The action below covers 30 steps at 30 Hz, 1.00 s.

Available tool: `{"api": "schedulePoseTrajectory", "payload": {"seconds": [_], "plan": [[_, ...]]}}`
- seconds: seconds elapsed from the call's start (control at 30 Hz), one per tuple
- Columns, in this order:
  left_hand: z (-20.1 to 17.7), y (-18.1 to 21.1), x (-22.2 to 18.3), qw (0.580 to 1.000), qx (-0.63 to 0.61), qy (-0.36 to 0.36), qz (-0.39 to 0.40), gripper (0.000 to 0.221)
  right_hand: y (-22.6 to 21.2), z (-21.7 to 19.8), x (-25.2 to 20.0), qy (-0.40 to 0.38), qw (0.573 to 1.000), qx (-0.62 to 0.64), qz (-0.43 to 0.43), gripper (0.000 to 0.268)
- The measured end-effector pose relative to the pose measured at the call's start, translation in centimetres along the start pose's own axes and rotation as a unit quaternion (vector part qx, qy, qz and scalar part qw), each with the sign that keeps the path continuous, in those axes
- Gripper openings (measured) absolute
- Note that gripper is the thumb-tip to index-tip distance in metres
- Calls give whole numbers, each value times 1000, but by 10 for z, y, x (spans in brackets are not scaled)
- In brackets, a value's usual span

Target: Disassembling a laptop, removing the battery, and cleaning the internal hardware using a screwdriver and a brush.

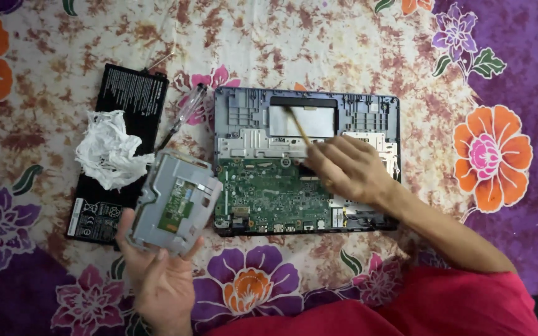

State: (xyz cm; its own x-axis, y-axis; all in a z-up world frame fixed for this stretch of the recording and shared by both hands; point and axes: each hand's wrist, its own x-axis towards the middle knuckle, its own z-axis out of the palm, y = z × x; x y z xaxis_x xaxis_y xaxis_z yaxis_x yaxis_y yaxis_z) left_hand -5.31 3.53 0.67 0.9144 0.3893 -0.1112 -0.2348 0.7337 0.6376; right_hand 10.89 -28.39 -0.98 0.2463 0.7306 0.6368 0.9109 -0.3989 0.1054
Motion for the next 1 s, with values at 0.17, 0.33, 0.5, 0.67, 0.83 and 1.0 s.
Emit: {"api": "schedulePoseTrajectory", "payload": {"seconds": [0.17, 0.33, 0.5, 0.67, 0.83, 1.0], "plan": [[1, -9, -3, 998, -60, -23, -18, 74, -16, -12, 0, -37, 996, -41, 76, 17], [5, -13, -4, 999, -14, -31, -24, 76, -18, -5, -7, -38, 998, -5, 43, 33], [0, -15, -5, 1000, 12, -20, -21, 75, -15, -39, -15, -37, 988, -98, 113, 18], [-4, -20, -3, 999, 11, -26, -42, 69, -15, -41, -21, -42, 975, 98, 193, 12], [-7, -19, -4, 999, 29, 6, -41, 70, -7, -53, -21, -60, 967, 58, 242, 16], [-11, -20, -5, 998, 36, 17, -41, 72, 9, -61, 4, -75, 962, 73, 251, 12]]}}
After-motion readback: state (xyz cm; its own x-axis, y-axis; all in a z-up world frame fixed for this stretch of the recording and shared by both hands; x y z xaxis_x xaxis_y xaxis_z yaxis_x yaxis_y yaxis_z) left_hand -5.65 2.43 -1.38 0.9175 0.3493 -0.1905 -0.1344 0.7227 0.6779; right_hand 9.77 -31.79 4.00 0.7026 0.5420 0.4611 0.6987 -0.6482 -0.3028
